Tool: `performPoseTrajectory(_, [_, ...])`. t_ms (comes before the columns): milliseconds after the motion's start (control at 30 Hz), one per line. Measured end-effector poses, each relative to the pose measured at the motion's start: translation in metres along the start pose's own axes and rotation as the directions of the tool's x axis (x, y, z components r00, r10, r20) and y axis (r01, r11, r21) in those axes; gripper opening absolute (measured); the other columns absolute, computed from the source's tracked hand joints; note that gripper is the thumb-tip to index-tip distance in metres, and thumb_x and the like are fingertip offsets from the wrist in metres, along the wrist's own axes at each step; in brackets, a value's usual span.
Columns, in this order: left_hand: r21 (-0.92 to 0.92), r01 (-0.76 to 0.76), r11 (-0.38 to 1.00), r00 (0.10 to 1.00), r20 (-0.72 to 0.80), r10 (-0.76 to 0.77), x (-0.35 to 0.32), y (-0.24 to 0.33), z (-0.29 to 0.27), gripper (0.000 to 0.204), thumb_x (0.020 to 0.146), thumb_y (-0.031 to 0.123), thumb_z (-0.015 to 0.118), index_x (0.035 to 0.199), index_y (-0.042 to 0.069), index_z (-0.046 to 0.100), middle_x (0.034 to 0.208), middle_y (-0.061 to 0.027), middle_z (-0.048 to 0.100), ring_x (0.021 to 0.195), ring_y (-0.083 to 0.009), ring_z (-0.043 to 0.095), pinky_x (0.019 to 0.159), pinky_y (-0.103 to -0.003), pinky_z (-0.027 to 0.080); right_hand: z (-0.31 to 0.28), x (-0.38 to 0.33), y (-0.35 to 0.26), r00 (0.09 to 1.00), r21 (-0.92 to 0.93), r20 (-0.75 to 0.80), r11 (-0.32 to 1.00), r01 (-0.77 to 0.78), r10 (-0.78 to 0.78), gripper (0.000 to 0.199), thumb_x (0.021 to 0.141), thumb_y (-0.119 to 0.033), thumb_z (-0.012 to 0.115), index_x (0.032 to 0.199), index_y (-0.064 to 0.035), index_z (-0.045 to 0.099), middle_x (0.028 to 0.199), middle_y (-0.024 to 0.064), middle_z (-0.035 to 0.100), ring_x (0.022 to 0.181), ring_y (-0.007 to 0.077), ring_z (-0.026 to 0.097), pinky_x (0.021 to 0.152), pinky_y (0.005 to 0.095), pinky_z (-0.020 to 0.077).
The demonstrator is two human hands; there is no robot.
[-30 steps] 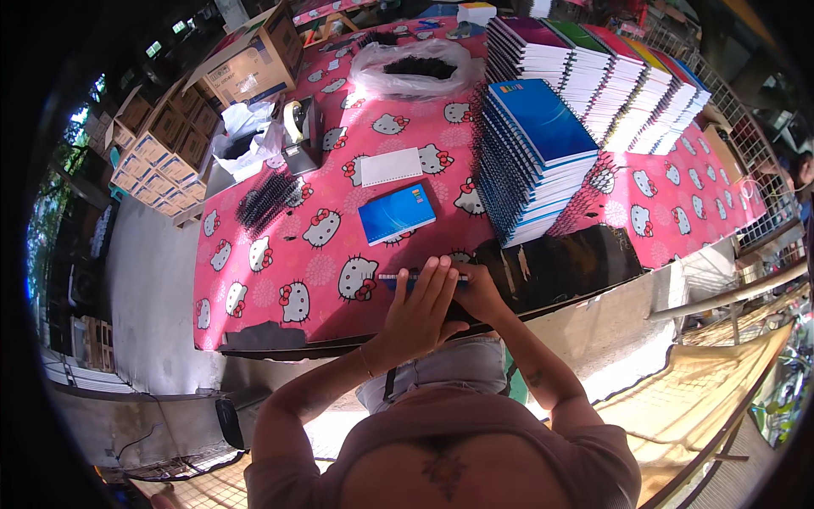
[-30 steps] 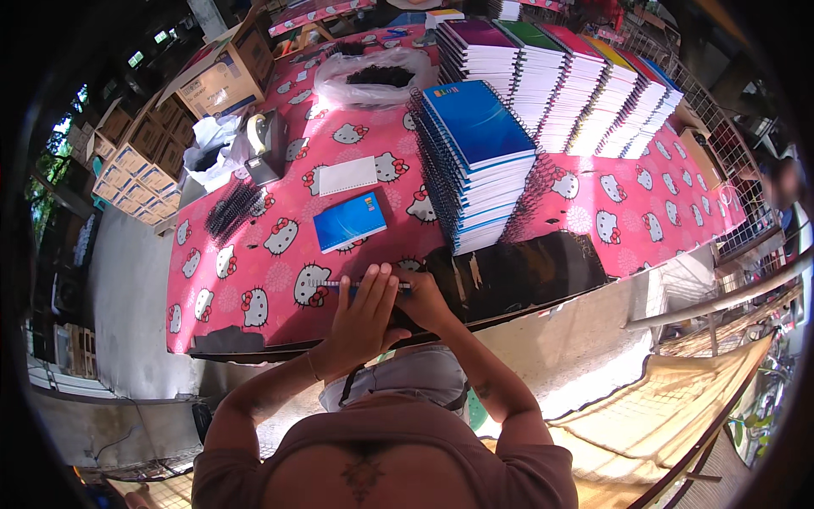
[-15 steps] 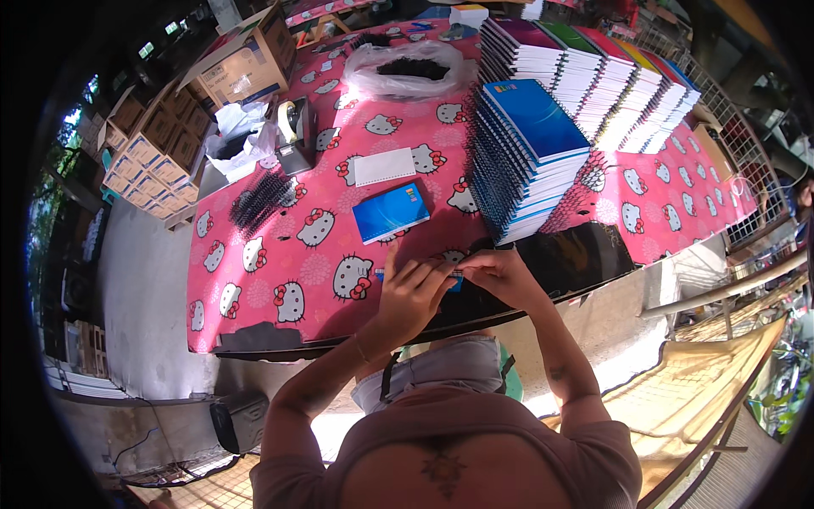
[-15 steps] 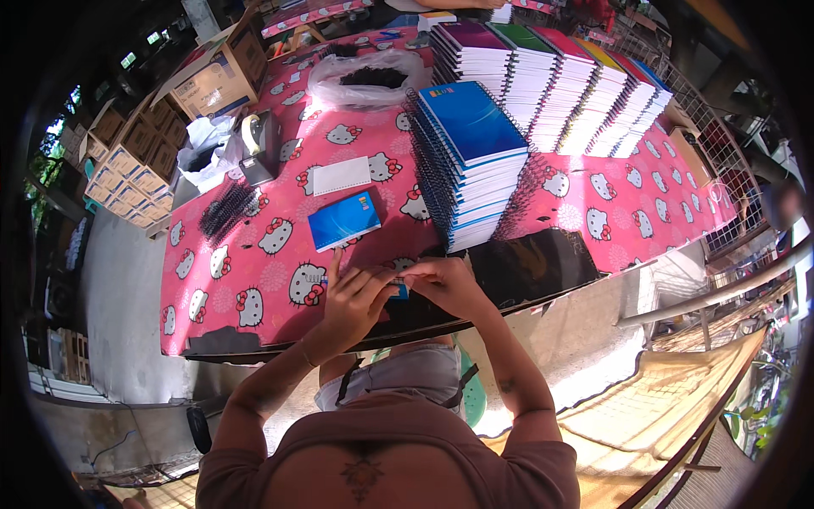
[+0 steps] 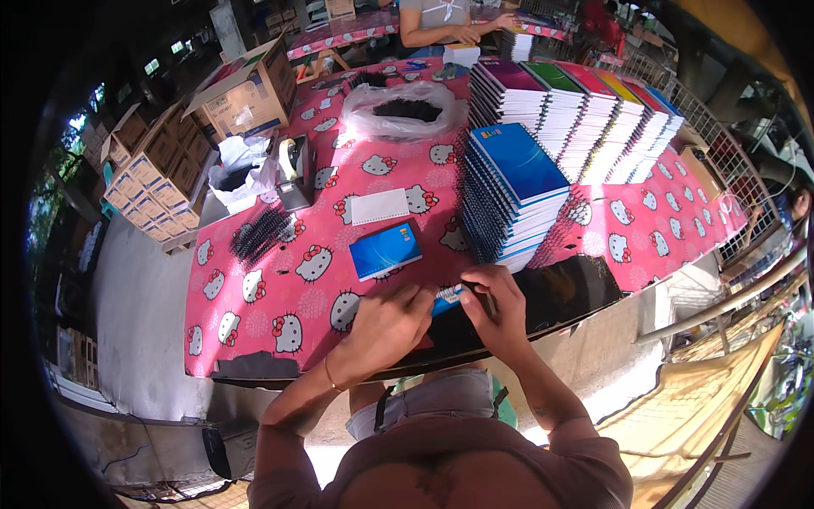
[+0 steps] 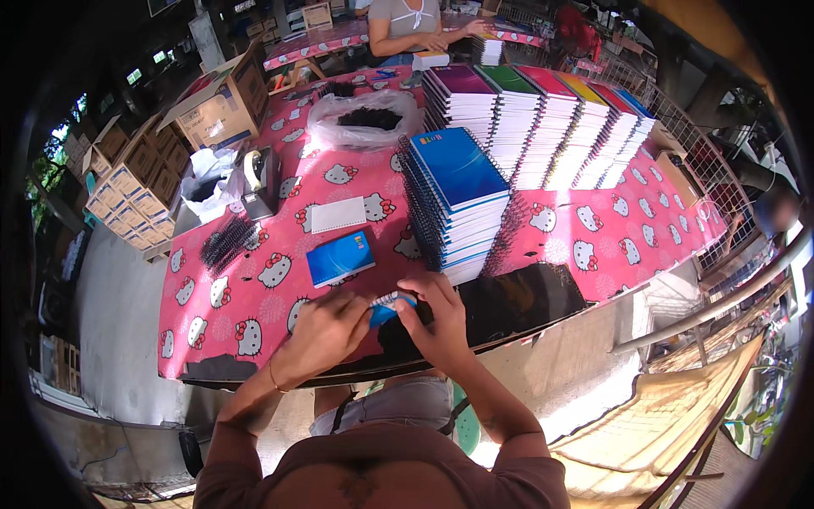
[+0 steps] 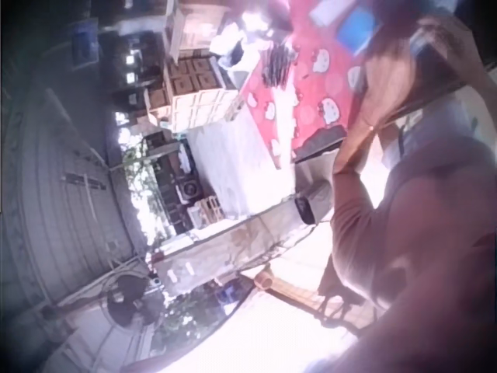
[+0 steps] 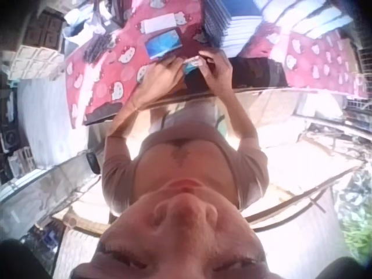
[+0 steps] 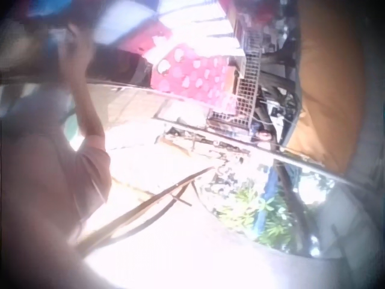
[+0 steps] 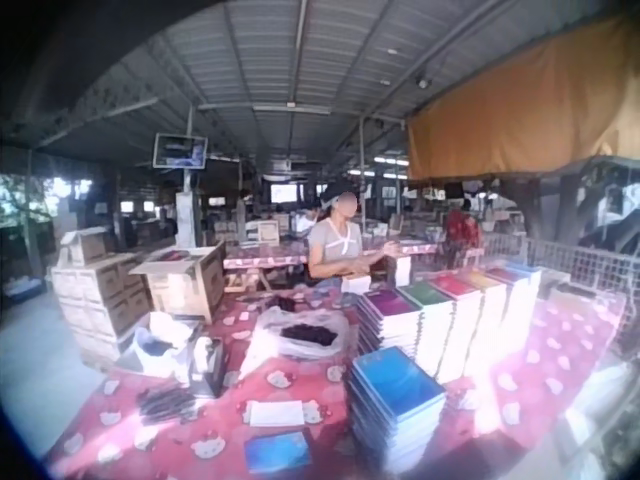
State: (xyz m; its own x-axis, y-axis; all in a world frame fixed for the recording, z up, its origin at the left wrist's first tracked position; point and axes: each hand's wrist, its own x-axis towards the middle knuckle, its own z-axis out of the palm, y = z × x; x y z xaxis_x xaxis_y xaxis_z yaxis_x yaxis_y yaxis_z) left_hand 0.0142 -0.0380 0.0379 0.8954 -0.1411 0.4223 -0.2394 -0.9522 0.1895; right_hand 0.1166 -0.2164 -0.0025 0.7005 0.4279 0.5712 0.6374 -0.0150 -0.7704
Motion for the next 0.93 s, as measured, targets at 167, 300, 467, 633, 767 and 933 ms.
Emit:
performPoseTrajectory(167, [0.092,-0.325,0.941,0.689,-0.659,0.302,0.100,-0.003,-0.061,0.027,0.082,0.001,0.068,0.109,0.003,0.069,0.113,-0.0137,0.068,0.103,-0.0290,0.067,0.091,-0.044,0.053,-0.057,0.033,-0.024,0.841,-0.381,-0.413,0.905,0.188,-0.349,0.048,0.086,-0.009,0.069,0.131,0.0012,0.055,0.135,0.0227,0.050,0.125,0.0346,0.049,0.106,0.0425,0.0361])
performPoseTrajectory(300, [-0.113,-0.510,0.853,0.728,-0.585,0.357,0.182,-0.027,-0.020,0.026,0.084,-0.002,0.064,0.109,0.005,0.069,0.117,-0.0134,0.069,0.116,-0.0323,0.064,0.099,-0.045,0.050,-0.089,0.087,0.007,0.931,0.085,-0.361,0.996,-0.026,0.055,0.056,0.093,-0.014,0.070,0.140,0.0072,0.047,0.137,0.0210,0.055,0.124,0.0233,0.054,0.105,0.0352,0.0412])
performPoseTrajectory(467, [-0.396,-0.461,0.794,0.856,-0.434,0.281,0.177,-0.044,0.018,0.035,0.080,-0.009,0.057,0.110,0.004,0.069,0.120,-0.0112,0.069,0.126,-0.0305,0.059,0.104,-0.041,0.048,-0.097,0.097,0.023,0.972,0.206,-0.204,0.976,-0.072,0.115,0.052,0.094,-0.015,0.071,0.136,0.0100,0.052,0.118,0.0150,0.067,0.107,0.0151,0.062,0.096,0.0282,0.0475])
performPoseTrajectory(633, [-0.302,-0.475,0.827,0.843,-0.424,0.330,0.175,-0.041,0.014,0.038,0.080,-0.006,0.057,0.115,0.005,0.068,0.127,-0.0123,0.065,0.127,-0.0311,0.058,0.104,-0.041,0.048,-0.096,0.097,0.021,0.968,0.217,-0.216,0.973,-0.080,0.128,0.051,0.094,-0.014,0.071,0.135,0.0107,0.053,0.117,0.0154,0.068,0.105,0.0154,0.062,0.095,0.0283,0.0485])
performPoseTrajectory(767, [-0.229,-0.328,0.917,0.872,-0.447,0.200,0.154,-0.046,0.011,0.035,0.083,0.002,0.061,0.118,0.004,0.066,0.131,-0.0154,0.061,0.131,-0.0329,0.053,0.110,-0.045,0.042,-0.096,0.088,0.017,0.937,0.166,-0.346,0.986,0.019,0.040,0.055,0.096,-0.018,0.067,0.141,0.0081,0.048,0.138,0.0212,0.056,0.123,0.0220,0.056,0.107,0.0336,0.0409])
performPoseTrajectory(933, [-0.297,0.177,0.938,0.984,0.030,-0.176,0.059,-0.107,0.033,0.034,0.083,0.011,0.069,0.116,0.004,0.068,0.132,-0.0184,0.057,0.138,-0.0309,0.046,0.119,-0.049,0.029,-0.116,0.039,0.013,0.829,-0.062,-0.530,0.983,0.172,-0.178,0.047,0.098,-0.019,0.062,0.139,0.0001,0.052,0.140,0.0177,0.055,0.132,0.0282,0.050,0.113,0.0420,0.0362])
